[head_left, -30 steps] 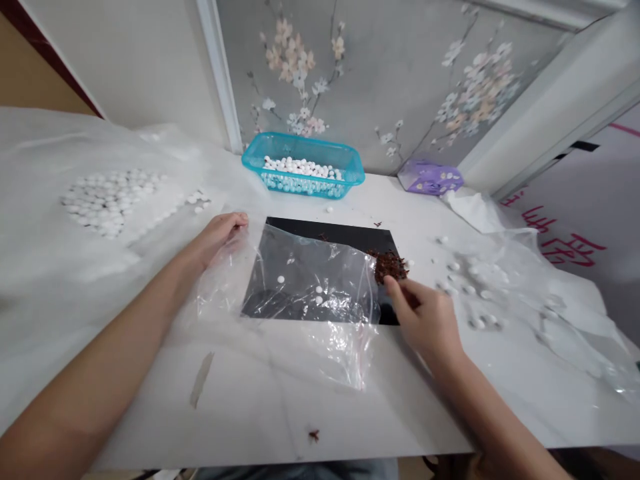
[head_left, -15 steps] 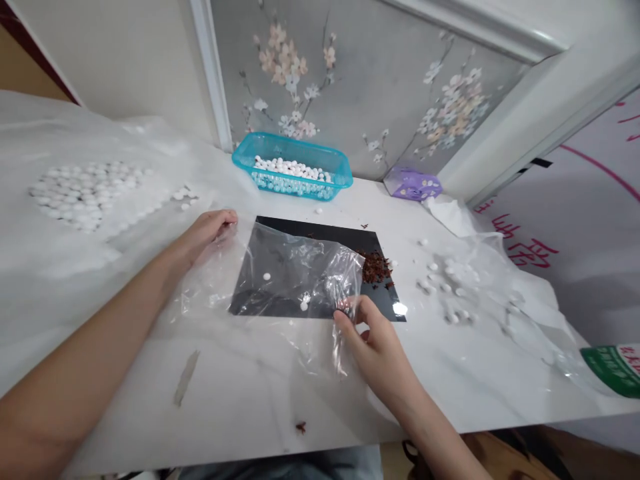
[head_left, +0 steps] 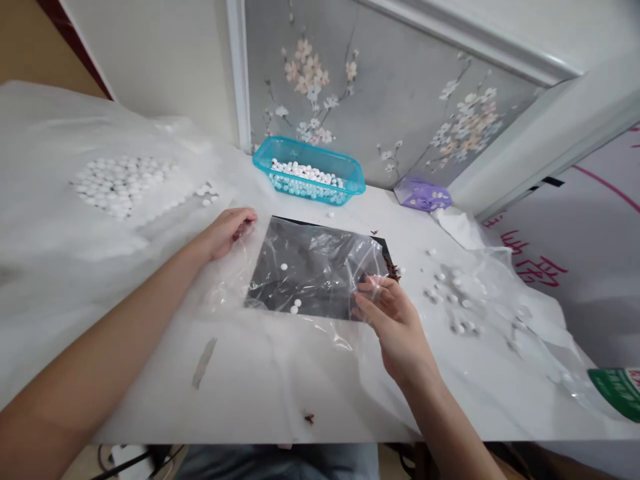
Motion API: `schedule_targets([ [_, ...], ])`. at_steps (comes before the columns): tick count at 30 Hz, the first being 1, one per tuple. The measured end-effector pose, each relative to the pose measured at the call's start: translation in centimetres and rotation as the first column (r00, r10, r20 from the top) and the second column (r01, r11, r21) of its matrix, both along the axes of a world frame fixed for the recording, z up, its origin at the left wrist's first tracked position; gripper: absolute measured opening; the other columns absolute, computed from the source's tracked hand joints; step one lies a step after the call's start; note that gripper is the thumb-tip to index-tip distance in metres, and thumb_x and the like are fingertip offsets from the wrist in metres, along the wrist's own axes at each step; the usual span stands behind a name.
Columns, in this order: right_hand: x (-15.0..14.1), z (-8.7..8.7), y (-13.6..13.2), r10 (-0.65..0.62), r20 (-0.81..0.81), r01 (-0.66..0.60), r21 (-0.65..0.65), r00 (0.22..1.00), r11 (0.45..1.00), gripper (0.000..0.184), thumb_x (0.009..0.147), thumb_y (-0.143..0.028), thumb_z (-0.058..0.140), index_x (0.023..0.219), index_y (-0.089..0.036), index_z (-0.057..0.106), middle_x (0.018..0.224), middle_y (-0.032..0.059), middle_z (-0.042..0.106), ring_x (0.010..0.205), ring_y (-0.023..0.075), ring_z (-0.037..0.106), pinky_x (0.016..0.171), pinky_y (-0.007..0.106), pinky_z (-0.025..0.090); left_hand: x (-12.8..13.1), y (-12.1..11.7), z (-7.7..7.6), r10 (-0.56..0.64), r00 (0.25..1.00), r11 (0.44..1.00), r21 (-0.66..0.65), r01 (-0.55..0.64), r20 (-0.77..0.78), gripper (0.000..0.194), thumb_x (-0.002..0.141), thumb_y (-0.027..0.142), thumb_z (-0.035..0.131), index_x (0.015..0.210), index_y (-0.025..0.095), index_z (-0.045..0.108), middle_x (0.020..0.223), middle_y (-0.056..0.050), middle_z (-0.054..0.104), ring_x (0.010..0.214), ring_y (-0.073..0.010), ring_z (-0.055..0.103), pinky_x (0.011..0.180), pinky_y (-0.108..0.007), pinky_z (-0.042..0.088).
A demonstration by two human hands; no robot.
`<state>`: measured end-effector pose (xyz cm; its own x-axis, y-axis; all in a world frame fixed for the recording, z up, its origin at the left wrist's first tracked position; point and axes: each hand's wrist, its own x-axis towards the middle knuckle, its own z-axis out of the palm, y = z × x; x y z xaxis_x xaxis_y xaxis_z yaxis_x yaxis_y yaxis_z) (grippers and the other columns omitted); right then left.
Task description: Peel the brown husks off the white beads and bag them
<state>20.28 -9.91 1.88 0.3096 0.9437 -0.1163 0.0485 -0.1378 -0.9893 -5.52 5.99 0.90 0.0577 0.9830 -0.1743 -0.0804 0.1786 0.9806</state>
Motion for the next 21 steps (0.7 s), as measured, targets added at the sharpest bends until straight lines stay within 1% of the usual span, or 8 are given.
schedule_targets([
  [4, 0.7, 0.9, 0.6, -0.01, 0.008, 0.01, 0.066, 1.0, 0.998, 0.028, 0.062, -0.027, 0.07, 0.086, -0.021, 0.056, 0.091, 0.0034, 0.059, 0.077, 0.015, 0.057, 0.066, 0.031, 0.049, 0.0, -0.2, 0.1, -0.021, 1.0, 1.0, 0.013, 0.021, 0.014, 0.017, 0.061, 0.019, 0.059, 0.05, 0.015, 0.046, 0.044, 0.008, 0.028, 0.037, -0.003, 0.022, 0.034, -0.016, 0.017],
  [7, 1.7, 2.6, 1.6, -0.017, 0.117, 0.002, 0.133, 0.993, 0.991, 0.023, 0.059, -0.023, 0.069, 0.079, -0.02, 0.057, 0.082, 0.0011, 0.059, 0.068, 0.0125, 0.055, 0.062, 0.029, 0.047, -0.2, -0.1, -0.2, -0.042, 0.999, 0.999, 0.005, 0.041, 0.031, 0.017, 0.063, 0.023, 0.062, 0.054, 0.015, 0.05, 0.045, 0.008, 0.026, 0.037, -0.0032, 0.023, 0.035, -0.015, 0.018],
  [10, 3.2, 5.3, 3.1, -0.028, 0.296, -0.045, 0.237, 0.955, 0.971, 0.024, 0.057, -0.022, 0.07, 0.079, -0.021, 0.06, 0.077, 0.0019, 0.06, 0.066, 0.0136, 0.054, 0.059, 0.03, 0.047, -0.5, 0.0, -0.4, -0.063, 0.997, 0.998, 0.001, 0.064, 0.043, 0.022, 0.067, 0.033, 0.064, 0.059, 0.015, 0.055, 0.045, 0.008, 0.024, 0.038, -0.0039, 0.023, 0.035, -0.015, 0.02],
  [13, 4.9, 9.2, 4.6, 0.01, 0.417, -0.144, 0.29, 0.909, 0.946, 0.024, 0.057, -0.023, 0.072, 0.081, -0.023, 0.066, 0.09, 0.0066, 0.065, 0.07, 0.016, 0.056, 0.06, 0.034, 0.047, -0.7, -0.2, -0.1, -0.087, 0.996, 0.995, 0.044, 0.086, 0.026, 0.03, 0.071, 0.043, 0.061, 0.068, 0.013, 0.062, 0.046, 0.008, 0.024, 0.037, -0.0047, 0.02, 0.035, -0.018, 0.018],
  [15, 6.1, 12.0, 5.2, -0.033, 0.392, -0.112, 0.341, 0.92, 0.933, 0.021, 0.059, -0.02, 0.071, 0.079, -0.024, 0.07, 0.093, 0.0081, 0.066, 0.073, 0.0162, 0.057, 0.063, 0.036, 0.047, -0.9, -0.4, 0.1, -0.11, 0.994, 0.989, 0.094, 0.11, 0.0, 0.034, 0.074, 0.046, 0.058, 0.081, 0.014, 0.064, 0.047, 0.009, 0.023, 0.037, -0.0057, 0.018, 0.035, -0.019, 0.016],
  [18, 7.9, 15.5, 5.9, -0.142, 0.283, 0.013, 0.413, 0.949, 0.911, 0.023, 0.058, -0.016, 0.071, 0.079, -0.023, 0.072, 0.089, 0.0084, 0.068, 0.074, 0.0147, 0.059, 0.067, 0.035, 0.046, -1.5, -0.2, -0.1, -0.117, 0.992, 0.99, 0.078, 0.12, -0.044, 0.038, 0.075, 0.049, 0.055, 0.087, 0.015, 0.063, 0.049, 0.009, 0.023, 0.039, -0.0069, 0.019, 0.037, -0.021, 0.016],
  [20, 9.5, 16.8, 6.5, -0.229, 0.154, 0.132, 0.474, 0.961, 0.871, 0.025, 0.055, -0.014, 0.073, 0.079, -0.021, 0.072, 0.085, 0.0062, 0.068, 0.071, 0.0125, 0.06, 0.067, 0.031, 0.047, -2.0, 0.3, -0.4, -0.114, 0.991, 0.99, 0.077, 0.119, -0.067, 0.039, 0.075, 0.051, 0.055, 0.086, 0.014, 0.062, 0.05, 0.009, 0.022, 0.041, -0.0072, 0.019, 0.038, -0.021, 0.018],
  [21, 10.4, 17.1, 6.9, -0.283, 0.082, 0.202, 0.518, 0.956, 0.831, 0.027, 0.053, -0.014, 0.074, 0.079, -0.02, 0.072, 0.083, 0.0045, 0.068, 0.07, 0.0117, 0.059, 0.067, 0.028, 0.048, -2.2, 0.6, -0.5, -0.099, 0.993, 0.99, 0.094, 0.105, -0.062, 0.039, 0.074, 0.051, 0.056, 0.087, 0.014, 0.061, 0.051, 0.009, 0.022, 0.042, -0.007, 0.018, 0.039, -0.02, 0.02],
])
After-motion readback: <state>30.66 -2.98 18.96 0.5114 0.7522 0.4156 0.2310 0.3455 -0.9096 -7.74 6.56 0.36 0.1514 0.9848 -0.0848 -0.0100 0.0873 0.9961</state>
